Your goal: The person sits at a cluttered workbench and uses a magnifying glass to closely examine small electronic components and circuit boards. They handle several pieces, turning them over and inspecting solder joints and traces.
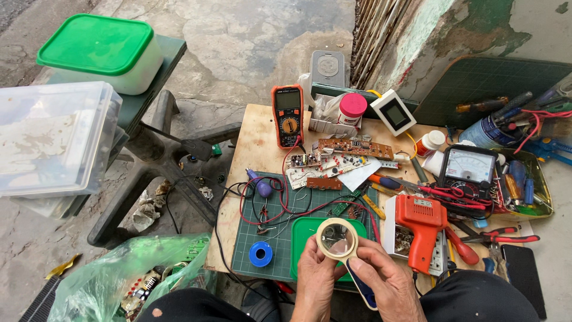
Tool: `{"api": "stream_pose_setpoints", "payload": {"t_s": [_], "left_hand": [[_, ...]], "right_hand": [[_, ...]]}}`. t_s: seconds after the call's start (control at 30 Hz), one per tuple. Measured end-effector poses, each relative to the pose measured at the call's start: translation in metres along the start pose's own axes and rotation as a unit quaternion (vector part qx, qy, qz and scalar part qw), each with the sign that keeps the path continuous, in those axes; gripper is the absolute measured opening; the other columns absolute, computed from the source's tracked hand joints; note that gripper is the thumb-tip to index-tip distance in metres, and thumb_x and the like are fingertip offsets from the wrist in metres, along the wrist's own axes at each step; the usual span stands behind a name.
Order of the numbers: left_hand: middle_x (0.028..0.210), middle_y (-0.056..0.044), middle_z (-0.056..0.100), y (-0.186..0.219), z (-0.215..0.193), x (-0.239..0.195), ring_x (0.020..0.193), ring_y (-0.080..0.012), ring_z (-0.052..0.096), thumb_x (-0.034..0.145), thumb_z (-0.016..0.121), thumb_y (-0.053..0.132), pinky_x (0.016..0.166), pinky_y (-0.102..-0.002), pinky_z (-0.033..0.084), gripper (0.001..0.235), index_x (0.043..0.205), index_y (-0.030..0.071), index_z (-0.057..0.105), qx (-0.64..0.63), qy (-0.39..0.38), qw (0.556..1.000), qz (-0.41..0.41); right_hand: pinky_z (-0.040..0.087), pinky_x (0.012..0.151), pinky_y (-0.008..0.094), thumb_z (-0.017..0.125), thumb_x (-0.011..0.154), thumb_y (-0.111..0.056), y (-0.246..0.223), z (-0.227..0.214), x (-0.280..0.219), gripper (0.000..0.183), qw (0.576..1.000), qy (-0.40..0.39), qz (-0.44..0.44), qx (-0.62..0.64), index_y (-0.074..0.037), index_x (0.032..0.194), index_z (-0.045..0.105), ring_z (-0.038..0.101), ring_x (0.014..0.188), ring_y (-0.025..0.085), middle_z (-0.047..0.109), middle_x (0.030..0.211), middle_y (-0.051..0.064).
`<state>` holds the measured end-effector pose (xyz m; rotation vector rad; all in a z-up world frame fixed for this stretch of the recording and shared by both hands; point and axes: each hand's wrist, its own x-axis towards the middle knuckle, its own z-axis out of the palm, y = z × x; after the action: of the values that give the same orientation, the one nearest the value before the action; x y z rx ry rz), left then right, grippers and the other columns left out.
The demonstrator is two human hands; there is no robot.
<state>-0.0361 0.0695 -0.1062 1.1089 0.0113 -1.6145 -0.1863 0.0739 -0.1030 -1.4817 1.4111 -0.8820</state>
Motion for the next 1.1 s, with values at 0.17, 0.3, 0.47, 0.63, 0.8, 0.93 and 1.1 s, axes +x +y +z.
{"api": "stream_pose_setpoints", "payload": {"t_s": [0.17, 0.3, 0.47, 0.63, 0.8, 0.93, 1.1], "left_hand": [[0.115, -0.013, 0.087, -0.004, -0.004, 0.003, 0.100, -0.0195, 0.077, 0.090, 0.087, 0.009, 0.078, -0.035, 0.061, 0.041, 0.129, 0.008, 0.074, 0.007, -0.001, 1.000, 0.002], [0.112, -0.011, 0.085, -0.008, -0.005, 0.007, 0.096, -0.0182, 0.076, 0.090, 0.087, 0.009, 0.075, -0.034, 0.059, 0.038, 0.126, 0.010, 0.075, 0.008, -0.005, 1.000, 0.008], [0.113, -0.010, 0.085, -0.007, -0.004, 0.005, 0.097, -0.0185, 0.075, 0.089, 0.088, 0.011, 0.076, -0.035, 0.060, 0.038, 0.125, 0.009, 0.075, 0.006, -0.004, 1.000, 0.007], [0.114, -0.012, 0.085, -0.003, -0.001, 0.002, 0.098, -0.0203, 0.077, 0.087, 0.089, 0.012, 0.078, -0.035, 0.060, 0.041, 0.126, 0.008, 0.075, 0.005, 0.006, 1.000, -0.002], [0.114, -0.012, 0.086, -0.010, -0.006, 0.008, 0.097, -0.0199, 0.077, 0.088, 0.089, 0.011, 0.076, -0.035, 0.061, 0.041, 0.126, 0.009, 0.074, 0.002, -0.001, 1.000, 0.007], [0.113, -0.011, 0.085, -0.008, -0.004, 0.006, 0.096, -0.0193, 0.077, 0.089, 0.089, 0.010, 0.076, -0.035, 0.060, 0.039, 0.125, 0.009, 0.074, 0.005, 0.002, 1.000, 0.000], [0.114, -0.012, 0.086, -0.010, -0.005, 0.008, 0.098, -0.0199, 0.078, 0.089, 0.088, 0.009, 0.077, -0.035, 0.061, 0.040, 0.126, 0.009, 0.074, 0.008, 0.000, 1.000, 0.004]], "right_hand": [[0.049, 0.117, 0.031, 0.078, 0.093, -0.022, -0.004, 0.002, -0.002, 0.027, 1.000, 0.010, 0.004, 0.006, -0.007, 0.107, 0.094, 0.076, 0.134, 0.012, 0.086, 0.144, 0.007], [0.049, 0.119, 0.033, 0.078, 0.093, -0.023, -0.003, 0.003, -0.002, 0.030, 0.998, 0.006, 0.056, 0.042, -0.004, 0.110, 0.094, 0.073, 0.139, 0.012, 0.084, 0.150, 0.006], [0.048, 0.120, 0.032, 0.078, 0.093, -0.023, -0.004, 0.002, -0.003, 0.029, 0.999, 0.003, 0.030, 0.023, -0.006, 0.111, 0.095, 0.074, 0.139, 0.012, 0.084, 0.150, 0.006], [0.049, 0.119, 0.030, 0.079, 0.092, -0.022, -0.005, 0.003, -0.003, 0.028, 0.999, 0.014, 0.042, 0.017, -0.007, 0.109, 0.096, 0.075, 0.137, 0.010, 0.084, 0.150, 0.005], [0.046, 0.122, 0.030, 0.078, 0.093, -0.024, 0.002, 0.001, -0.004, 0.031, 1.000, 0.007, 0.023, 0.010, -0.009, 0.113, 0.095, 0.073, 0.139, 0.010, 0.083, 0.152, 0.006], [0.047, 0.121, 0.030, 0.079, 0.092, -0.024, 0.000, 0.002, -0.003, 0.031, 0.999, 0.013, 0.044, 0.015, -0.008, 0.113, 0.095, 0.073, 0.138, 0.010, 0.084, 0.151, 0.004], [0.048, 0.120, 0.030, 0.078, 0.093, -0.024, 0.004, 0.002, -0.004, 0.030, 1.000, 0.007, 0.021, 0.009, -0.009, 0.113, 0.095, 0.074, 0.137, 0.010, 0.084, 0.150, 0.005]]}}
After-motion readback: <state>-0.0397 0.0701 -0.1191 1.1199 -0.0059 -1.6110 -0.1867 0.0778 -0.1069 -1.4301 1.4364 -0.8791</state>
